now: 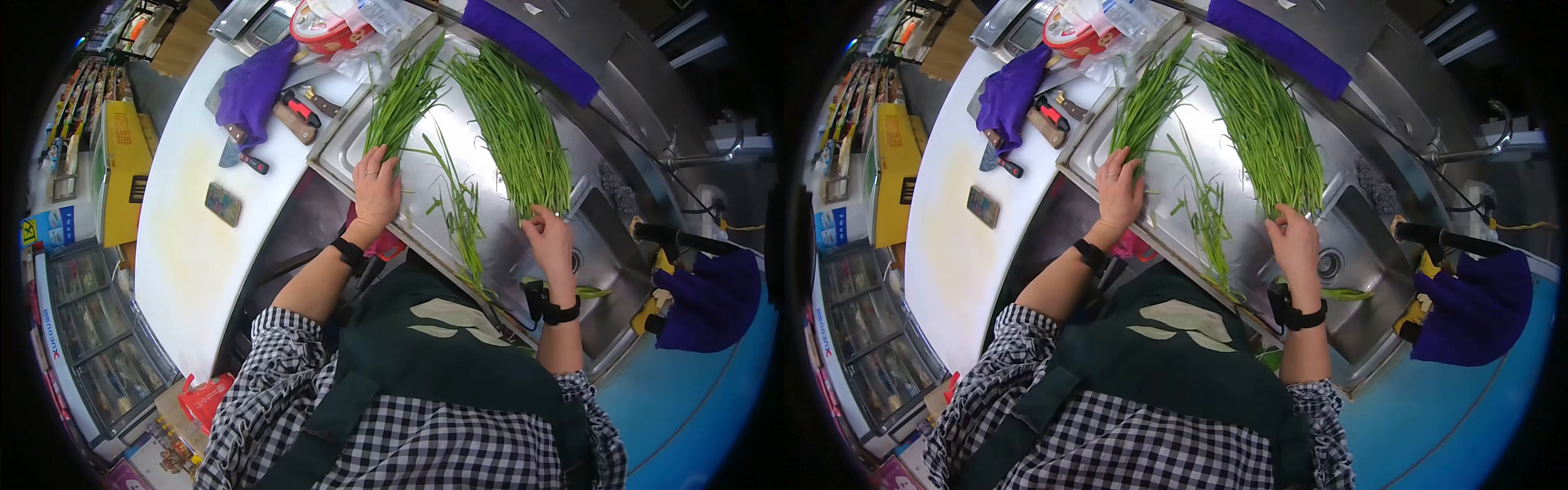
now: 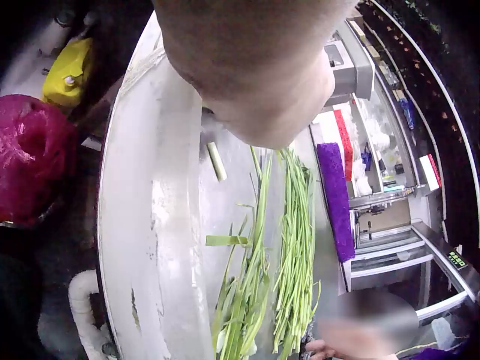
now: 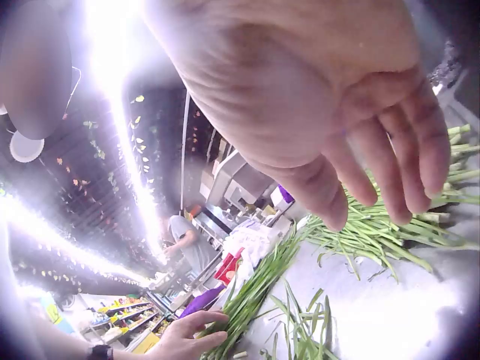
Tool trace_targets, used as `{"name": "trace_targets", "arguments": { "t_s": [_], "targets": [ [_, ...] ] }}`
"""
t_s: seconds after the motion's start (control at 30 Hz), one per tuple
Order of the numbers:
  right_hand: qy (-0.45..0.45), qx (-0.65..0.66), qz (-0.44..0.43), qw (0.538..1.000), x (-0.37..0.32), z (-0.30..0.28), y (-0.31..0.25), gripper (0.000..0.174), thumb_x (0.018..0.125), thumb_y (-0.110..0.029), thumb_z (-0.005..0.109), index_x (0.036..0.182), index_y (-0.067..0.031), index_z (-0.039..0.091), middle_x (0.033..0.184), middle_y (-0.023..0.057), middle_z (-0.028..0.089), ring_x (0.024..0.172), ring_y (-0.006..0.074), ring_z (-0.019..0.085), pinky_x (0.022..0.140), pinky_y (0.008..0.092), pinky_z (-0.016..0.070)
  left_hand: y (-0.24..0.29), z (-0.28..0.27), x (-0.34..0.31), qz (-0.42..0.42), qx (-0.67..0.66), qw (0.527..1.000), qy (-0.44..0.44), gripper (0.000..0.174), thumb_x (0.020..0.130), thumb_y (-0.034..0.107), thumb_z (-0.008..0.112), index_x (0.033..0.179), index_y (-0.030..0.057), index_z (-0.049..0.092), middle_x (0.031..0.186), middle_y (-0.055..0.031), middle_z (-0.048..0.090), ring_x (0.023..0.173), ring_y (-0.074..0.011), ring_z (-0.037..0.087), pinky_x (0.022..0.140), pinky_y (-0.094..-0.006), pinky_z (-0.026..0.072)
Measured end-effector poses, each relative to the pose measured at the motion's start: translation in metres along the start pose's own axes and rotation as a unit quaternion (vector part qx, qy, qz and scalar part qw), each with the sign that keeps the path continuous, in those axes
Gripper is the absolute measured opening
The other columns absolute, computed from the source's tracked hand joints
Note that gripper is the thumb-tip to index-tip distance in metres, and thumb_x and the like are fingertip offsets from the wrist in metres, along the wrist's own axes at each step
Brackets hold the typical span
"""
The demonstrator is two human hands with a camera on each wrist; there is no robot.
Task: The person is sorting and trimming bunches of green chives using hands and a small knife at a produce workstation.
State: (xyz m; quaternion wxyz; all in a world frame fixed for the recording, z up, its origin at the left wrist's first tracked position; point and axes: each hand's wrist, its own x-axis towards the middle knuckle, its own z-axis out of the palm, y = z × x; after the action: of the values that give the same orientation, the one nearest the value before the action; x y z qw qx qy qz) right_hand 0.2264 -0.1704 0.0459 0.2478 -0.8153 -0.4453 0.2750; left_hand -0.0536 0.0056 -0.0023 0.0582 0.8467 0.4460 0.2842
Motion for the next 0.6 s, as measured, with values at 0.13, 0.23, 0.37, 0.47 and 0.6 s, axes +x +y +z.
{"name": "trace_targets", "arguments": {
  "t_s": [0.13, 0.23, 0.37, 0.47, 0.6],
  "targets": [
    [0.046, -0.018, -0.006, 0.999, 0.008, -0.004, 0.011, 0.035, 0.076, -0.018, 0.068, 0.107, -0.0017, 0.062, 0.083, 0.0143, 0.066, 0.072, 0.0302, 0.063, 0.067, 0.0392, 0.0487, -0.001, 0.001, 0.001, 0.040, -0.009, 0.999, -0.034, 0.037, 0.069, 0.005, 0.065, 0.105, 0.0056, 0.058, 0.129, -0.0139, 0.047, 0.120, -0.0342, 0.042, 0.099, -0.0468, 0.0328],
    [0.107, -0.039, -0.012, 0.993, 0.019, -0.006, 0.029, 0.037, 0.075, -0.020, 0.069, 0.107, -0.0023, 0.062, 0.094, 0.0160, 0.064, 0.084, 0.0323, 0.061, 0.076, 0.0395, 0.0472, 0.001, 0.003, 0.001, 0.061, -0.019, 0.997, -0.041, 0.035, 0.069, 0.005, 0.065, 0.103, 0.0056, 0.059, 0.128, -0.0120, 0.049, 0.119, -0.0333, 0.044, 0.098, -0.0461, 0.0340],
    [0.192, -0.106, -0.054, 0.974, 0.031, -0.006, 0.044, 0.050, 0.074, -0.026, 0.072, 0.115, -0.0019, 0.059, 0.121, 0.0200, 0.053, 0.112, 0.0376, 0.047, 0.094, 0.0428, 0.0390, 0.002, 0.006, 0.002, 0.089, -0.015, 0.995, -0.042, 0.033, 0.070, 0.006, 0.066, 0.101, 0.0077, 0.059, 0.124, -0.0087, 0.053, 0.117, -0.0302, 0.047, 0.097, -0.0456, 0.0349],
    [0.185, -0.106, -0.045, 0.976, 0.044, -0.006, 0.056, 0.067, 0.072, -0.033, 0.074, 0.126, -0.0010, 0.050, 0.129, 0.0225, 0.045, 0.118, 0.0396, 0.039, 0.099, 0.0453, 0.0343, 0.008, 0.003, 0.004, 0.087, -0.022, 0.994, -0.063, 0.030, 0.073, 0.008, 0.065, 0.102, 0.0075, 0.060, 0.123, -0.0079, 0.054, 0.116, -0.0299, 0.047, 0.097, -0.0441, 0.0349],
    [0.171, -0.090, -0.025, 0.981, 0.065, -0.006, 0.066, 0.078, 0.071, -0.041, 0.075, 0.131, -0.0009, 0.044, 0.129, 0.0242, 0.045, 0.118, 0.0397, 0.040, 0.101, 0.0457, 0.0331, 0.008, 0.004, 0.004, 0.090, -0.023, 0.993, -0.070, 0.029, 0.074, 0.008, 0.065, 0.102, 0.0071, 0.060, 0.121, -0.0080, 0.055, 0.115, -0.0297, 0.048, 0.096, -0.0431, 0.0354]
  ]
}}
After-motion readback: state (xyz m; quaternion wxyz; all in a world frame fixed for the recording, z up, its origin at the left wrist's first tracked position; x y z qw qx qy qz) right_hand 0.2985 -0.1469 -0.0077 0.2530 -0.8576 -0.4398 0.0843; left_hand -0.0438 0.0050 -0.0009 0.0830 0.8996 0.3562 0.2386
